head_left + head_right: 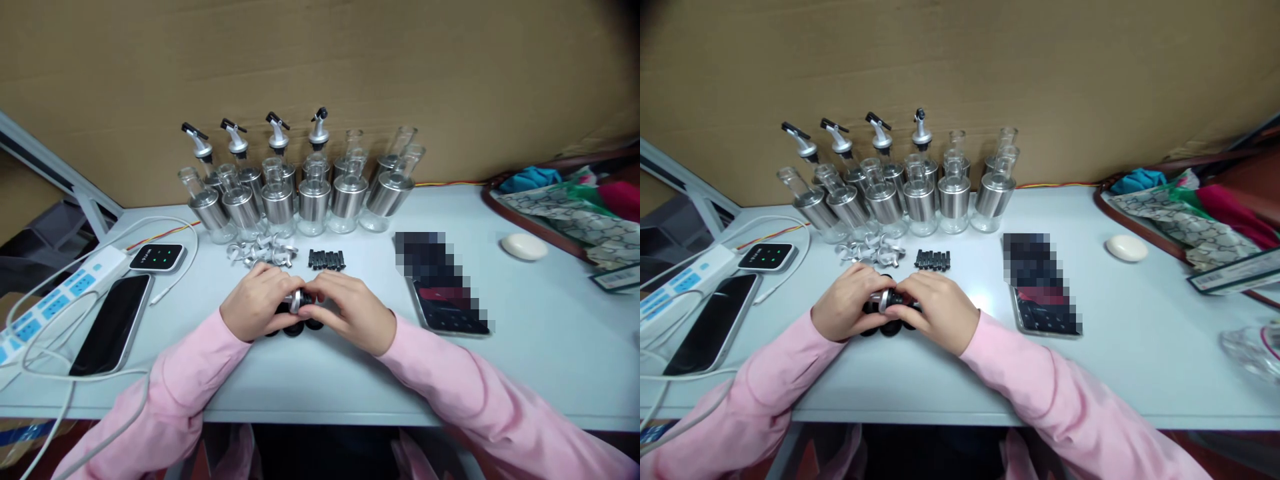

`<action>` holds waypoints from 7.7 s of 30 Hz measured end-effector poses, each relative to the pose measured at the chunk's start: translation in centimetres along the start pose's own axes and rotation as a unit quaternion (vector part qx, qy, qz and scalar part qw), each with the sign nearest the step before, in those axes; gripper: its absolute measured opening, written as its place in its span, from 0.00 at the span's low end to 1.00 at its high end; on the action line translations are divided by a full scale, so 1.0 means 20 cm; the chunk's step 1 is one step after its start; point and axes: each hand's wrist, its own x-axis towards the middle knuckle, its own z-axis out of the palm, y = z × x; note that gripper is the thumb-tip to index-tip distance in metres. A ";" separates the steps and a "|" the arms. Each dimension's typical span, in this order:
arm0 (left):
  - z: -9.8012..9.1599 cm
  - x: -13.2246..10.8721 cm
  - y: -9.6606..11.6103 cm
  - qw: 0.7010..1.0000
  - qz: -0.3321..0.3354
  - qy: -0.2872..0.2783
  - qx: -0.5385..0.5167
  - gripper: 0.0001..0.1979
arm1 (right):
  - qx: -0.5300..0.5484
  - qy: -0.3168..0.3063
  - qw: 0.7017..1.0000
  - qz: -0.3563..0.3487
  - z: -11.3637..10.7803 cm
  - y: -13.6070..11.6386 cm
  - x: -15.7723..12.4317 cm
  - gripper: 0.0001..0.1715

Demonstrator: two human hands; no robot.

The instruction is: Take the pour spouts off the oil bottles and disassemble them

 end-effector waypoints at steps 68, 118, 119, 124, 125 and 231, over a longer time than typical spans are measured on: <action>-0.01 -0.10 -0.25 0.970 -0.232 -0.070 -0.005 0.20 | -0.036 0.016 0.997 -0.066 0.01 0.00 0.04 0.08; -0.02 -0.11 -0.23 0.970 -0.218 0.101 0.032 0.19 | -0.184 0.292 0.930 0.124 -0.74 -0.10 0.91 0.19; -0.03 -0.11 -0.22 0.969 -0.218 0.111 0.036 0.18 | -0.143 0.330 0.929 0.085 -0.77 -0.14 0.88 0.17; -0.03 -0.10 -0.21 0.967 -0.213 0.135 0.039 0.17 | 0.169 0.373 0.911 -0.050 -0.77 -0.27 0.65 0.10; -0.02 -0.10 -0.20 0.968 -0.210 0.134 0.038 0.17 | 0.191 0.373 0.906 -0.056 -0.74 -0.28 0.60 0.09; 0.02 -0.04 0.02 0.984 -0.054 0.164 -0.043 0.09 | -0.047 0.137 0.987 -0.071 0.07 -0.09 0.07 0.23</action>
